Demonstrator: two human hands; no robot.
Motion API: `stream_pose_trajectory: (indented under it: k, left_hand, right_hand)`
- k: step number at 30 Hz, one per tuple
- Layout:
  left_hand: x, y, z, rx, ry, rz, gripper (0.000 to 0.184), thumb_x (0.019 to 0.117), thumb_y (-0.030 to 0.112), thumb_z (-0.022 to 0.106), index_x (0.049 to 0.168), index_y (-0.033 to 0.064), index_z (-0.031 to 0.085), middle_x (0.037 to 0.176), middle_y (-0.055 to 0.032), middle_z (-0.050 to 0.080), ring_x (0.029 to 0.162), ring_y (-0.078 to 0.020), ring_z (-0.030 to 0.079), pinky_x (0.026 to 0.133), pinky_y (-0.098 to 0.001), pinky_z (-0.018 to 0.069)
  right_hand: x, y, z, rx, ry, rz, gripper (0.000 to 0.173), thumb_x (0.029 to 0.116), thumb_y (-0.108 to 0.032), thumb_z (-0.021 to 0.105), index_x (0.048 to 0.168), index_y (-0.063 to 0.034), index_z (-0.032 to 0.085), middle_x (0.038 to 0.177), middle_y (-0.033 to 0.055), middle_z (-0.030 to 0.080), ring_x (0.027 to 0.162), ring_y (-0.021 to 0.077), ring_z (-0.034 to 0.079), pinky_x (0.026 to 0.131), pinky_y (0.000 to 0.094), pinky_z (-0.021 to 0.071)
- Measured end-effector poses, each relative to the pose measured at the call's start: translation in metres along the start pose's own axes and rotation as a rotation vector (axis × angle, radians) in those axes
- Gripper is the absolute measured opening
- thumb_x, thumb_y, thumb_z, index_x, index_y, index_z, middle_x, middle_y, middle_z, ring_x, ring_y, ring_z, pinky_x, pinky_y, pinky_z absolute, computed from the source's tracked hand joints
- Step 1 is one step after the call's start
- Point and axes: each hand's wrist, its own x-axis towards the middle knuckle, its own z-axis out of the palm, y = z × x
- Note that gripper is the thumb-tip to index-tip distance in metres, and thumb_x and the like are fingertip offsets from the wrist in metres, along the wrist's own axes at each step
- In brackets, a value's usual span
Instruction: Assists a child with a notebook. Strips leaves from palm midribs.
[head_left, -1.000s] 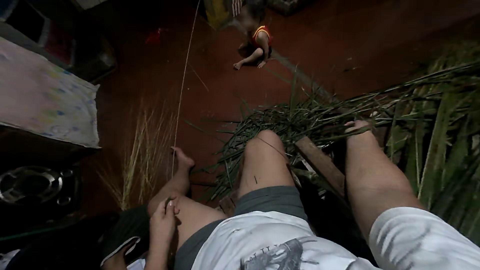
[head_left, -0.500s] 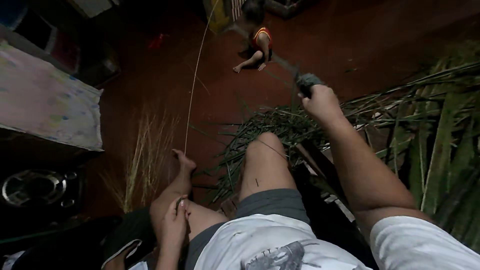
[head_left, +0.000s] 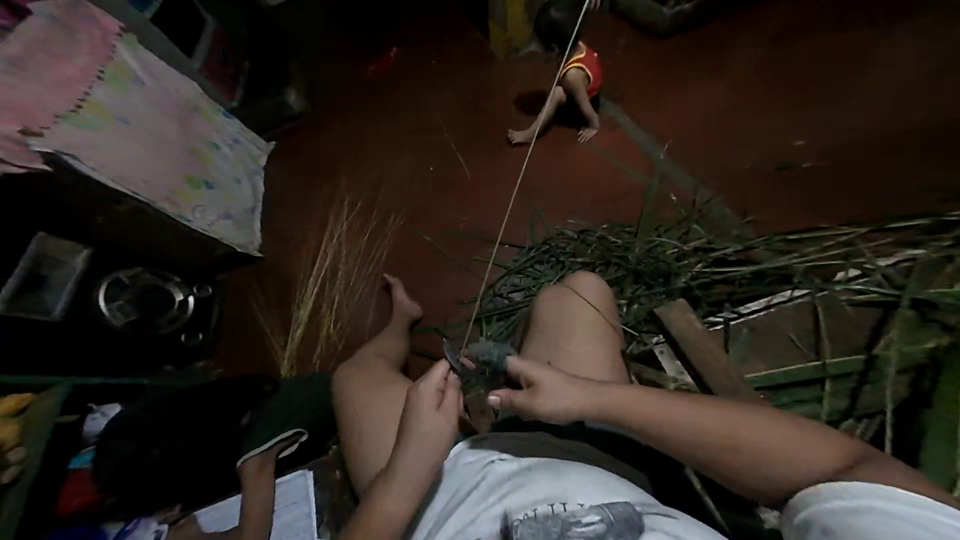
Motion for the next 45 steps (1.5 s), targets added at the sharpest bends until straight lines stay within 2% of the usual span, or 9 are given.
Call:
stream_pose_trajectory:
  k: [4,8,9,12,20,28,32,35,45]
  left_hand:
    - [0.0,0.001,0.012,0.081,-0.015,-0.004,0.028,0.1085,0.021,0.043,0.099,0.005,0.064,0.067,0.001,0.055,0.058,-0.0085,0.056,0.058,-0.0277,0.0508]
    - [-0.006,0.007,0.028,0.418,0.142,0.193,0.023,0.1039,0.013,0.05,0.095,0.0002,0.067,0.076,-0.0108,0.065,0.067,-0.0227,0.067,0.063,-0.0424,0.0577]
    - [-0.008,0.008,0.032,0.489,0.195,0.258,0.018,0.1008,0.009,0.053,0.097,-0.002,0.068,0.08,-0.0142,0.068,0.069,-0.0273,0.07,0.063,-0.0461,0.0589]
    - [-0.011,0.008,0.036,0.562,0.227,0.318,0.031,0.1009,0.006,0.054,0.127,-0.0034,0.068,0.105,-0.0184,0.076,0.088,-0.0325,0.076,0.077,-0.0502,0.062]
    - [-0.013,-0.002,0.032,0.566,0.181,0.322,0.032,0.1025,0.008,0.053,0.13,0.0062,0.068,0.107,-0.0143,0.076,0.088,-0.0297,0.076,0.075,-0.0488,0.062]
    - [-0.016,-0.04,-0.004,0.497,0.118,0.296,0.03,0.1045,0.017,0.048,0.114,0.0041,0.073,0.094,-0.0115,0.075,0.08,-0.0246,0.073,0.073,-0.0486,0.0598]
    - [-0.027,-0.057,-0.025,0.496,0.07,0.248,0.032,0.1049,0.019,0.044,0.106,0.0027,0.072,0.074,-0.0077,0.065,0.06,-0.0167,0.06,0.059,-0.0373,0.053]
    - [-0.034,-0.071,-0.042,0.463,-0.004,0.23,0.034,0.1047,0.019,0.041,0.099,0.0018,0.07,0.072,-0.0057,0.062,0.059,-0.0126,0.057,0.059,-0.0314,0.0515]
    - [-0.065,-0.118,-0.093,0.73,0.092,0.101,0.034,0.104,0.015,0.046,0.095,-0.0083,0.069,0.083,-0.0245,0.07,0.079,-0.0416,0.071,0.074,-0.0629,0.0536]
  right_hand:
    - [0.0,0.006,0.001,0.079,0.068,-0.04,0.022,0.1048,-0.021,0.056,0.114,-0.0009,0.058,0.082,-0.0013,0.059,0.062,0.0008,0.053,0.059,0.0187,0.0474]
    - [-0.001,0.009,0.002,0.163,0.142,-0.074,0.019,0.1042,-0.019,0.057,0.11,-0.0016,0.06,0.079,-0.0032,0.058,0.06,-0.0003,0.052,0.057,0.0174,0.0462]
    - [-0.001,0.007,0.003,0.198,0.177,-0.084,0.017,0.1036,-0.018,0.058,0.109,-0.0021,0.06,0.079,-0.0043,0.059,0.061,-0.0008,0.053,0.058,0.0169,0.0472]
    - [-0.006,-0.01,-0.006,0.324,0.332,-0.092,0.018,0.103,-0.012,0.057,0.117,-0.0019,0.056,0.085,-0.0039,0.062,0.064,0.0,0.055,0.059,0.0174,0.0493]
    - [-0.017,-0.021,-0.089,0.539,0.707,-0.091,0.029,0.1077,-0.02,0.051,0.136,-0.0189,0.056,0.073,-0.0019,0.051,0.053,0.0049,0.049,0.048,0.0181,0.0468]
    - [-0.026,-0.027,-0.114,0.625,0.79,-0.221,0.025,0.1084,-0.017,0.048,0.132,-0.0154,0.057,0.071,-0.0037,0.05,0.051,0.003,0.049,0.047,0.0168,0.0473]
    - [-0.029,-0.028,-0.121,0.649,0.803,-0.231,0.026,0.1089,-0.02,0.048,0.133,-0.0164,0.056,0.071,-0.0038,0.049,0.052,0.0034,0.049,0.048,0.0166,0.0464]
    - [-0.029,-0.023,-0.128,0.63,0.804,-0.283,0.026,0.1091,-0.02,0.047,0.134,-0.0161,0.055,0.071,-0.0035,0.049,0.053,0.004,0.049,0.048,0.0175,0.0468]
    - [-0.042,-0.022,-0.161,0.663,0.96,-0.349,0.025,0.1101,-0.023,0.044,0.131,-0.0168,0.055,0.069,-0.0051,0.047,0.05,0.0038,0.047,0.046,0.0178,0.0453]
